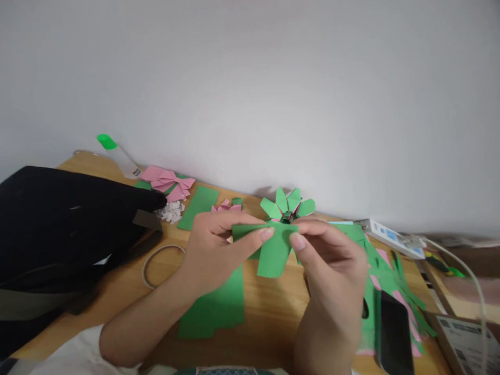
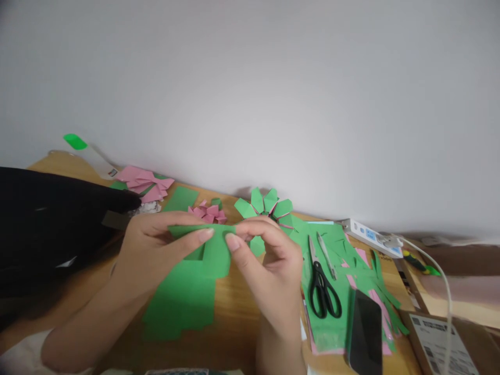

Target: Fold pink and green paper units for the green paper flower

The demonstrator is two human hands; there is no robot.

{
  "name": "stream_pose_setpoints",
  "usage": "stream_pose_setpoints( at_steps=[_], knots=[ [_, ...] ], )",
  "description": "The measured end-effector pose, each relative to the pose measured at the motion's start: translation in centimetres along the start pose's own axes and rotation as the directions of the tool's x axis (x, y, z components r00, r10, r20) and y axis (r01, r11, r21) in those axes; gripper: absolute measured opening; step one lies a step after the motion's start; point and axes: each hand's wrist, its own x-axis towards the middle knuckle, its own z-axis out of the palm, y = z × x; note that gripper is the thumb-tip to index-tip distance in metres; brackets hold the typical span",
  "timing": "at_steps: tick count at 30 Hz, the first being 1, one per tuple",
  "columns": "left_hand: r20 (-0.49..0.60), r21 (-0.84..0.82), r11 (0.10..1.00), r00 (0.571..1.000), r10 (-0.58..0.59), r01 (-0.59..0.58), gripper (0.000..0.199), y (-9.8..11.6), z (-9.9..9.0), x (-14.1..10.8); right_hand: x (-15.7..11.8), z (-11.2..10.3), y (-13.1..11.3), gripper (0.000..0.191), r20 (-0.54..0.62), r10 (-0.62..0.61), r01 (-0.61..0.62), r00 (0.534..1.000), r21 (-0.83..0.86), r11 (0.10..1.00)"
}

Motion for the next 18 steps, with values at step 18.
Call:
stream_pose_setpoints(
  at_steps=[18],
  knots=[
    [0.466,0.318,0.921,0.883,0.056,-0.226,0.013,0.2,-1.7,1.1,1.4,-1.1,-0.8,0.015,0.475,0.067,0.102,0.878,-0.322,0.941]
  ],
)
